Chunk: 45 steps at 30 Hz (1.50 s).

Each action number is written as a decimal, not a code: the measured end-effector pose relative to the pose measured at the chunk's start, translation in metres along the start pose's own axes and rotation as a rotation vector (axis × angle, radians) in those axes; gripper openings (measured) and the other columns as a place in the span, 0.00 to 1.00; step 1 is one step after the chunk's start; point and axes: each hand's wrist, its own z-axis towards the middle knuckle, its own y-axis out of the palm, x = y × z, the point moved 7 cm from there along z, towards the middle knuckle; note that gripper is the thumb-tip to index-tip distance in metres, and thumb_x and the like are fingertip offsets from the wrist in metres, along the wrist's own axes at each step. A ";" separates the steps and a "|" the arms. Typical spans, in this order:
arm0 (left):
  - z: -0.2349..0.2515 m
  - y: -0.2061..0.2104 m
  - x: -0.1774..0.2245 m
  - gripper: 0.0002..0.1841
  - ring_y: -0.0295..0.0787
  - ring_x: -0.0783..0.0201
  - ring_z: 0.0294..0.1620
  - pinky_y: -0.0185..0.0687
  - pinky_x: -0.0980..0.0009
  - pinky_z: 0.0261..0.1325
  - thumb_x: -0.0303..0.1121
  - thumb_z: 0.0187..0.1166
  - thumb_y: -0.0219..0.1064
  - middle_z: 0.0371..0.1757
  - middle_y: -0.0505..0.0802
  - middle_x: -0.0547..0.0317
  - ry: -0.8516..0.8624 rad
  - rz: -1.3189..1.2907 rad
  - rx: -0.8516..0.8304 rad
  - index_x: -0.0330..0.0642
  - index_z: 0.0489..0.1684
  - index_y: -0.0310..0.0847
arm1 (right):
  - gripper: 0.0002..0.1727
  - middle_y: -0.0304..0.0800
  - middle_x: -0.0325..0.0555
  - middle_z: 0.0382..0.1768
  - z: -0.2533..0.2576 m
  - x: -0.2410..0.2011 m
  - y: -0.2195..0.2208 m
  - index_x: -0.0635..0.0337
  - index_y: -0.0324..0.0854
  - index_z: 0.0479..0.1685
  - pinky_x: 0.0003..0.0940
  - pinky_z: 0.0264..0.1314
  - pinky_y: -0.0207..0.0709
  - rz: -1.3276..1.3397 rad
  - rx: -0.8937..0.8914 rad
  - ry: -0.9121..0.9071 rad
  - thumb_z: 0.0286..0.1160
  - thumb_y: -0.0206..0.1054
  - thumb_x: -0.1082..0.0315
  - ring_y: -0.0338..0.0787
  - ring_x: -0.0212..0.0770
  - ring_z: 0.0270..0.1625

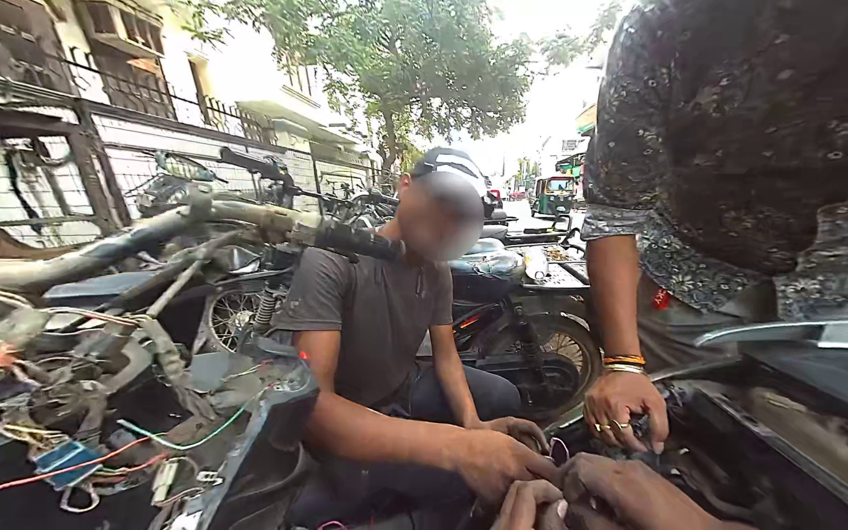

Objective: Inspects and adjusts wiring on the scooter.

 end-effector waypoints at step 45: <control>-0.002 -0.002 -0.025 0.07 0.96 0.50 0.32 0.97 0.60 0.35 0.15 0.78 0.64 0.46 0.95 0.40 -0.222 -0.452 0.199 0.26 0.49 0.82 | 0.13 0.96 0.42 0.44 0.008 0.027 0.015 0.55 0.86 0.54 0.38 0.44 0.94 0.617 0.293 0.305 0.74 0.77 0.65 0.96 0.42 0.41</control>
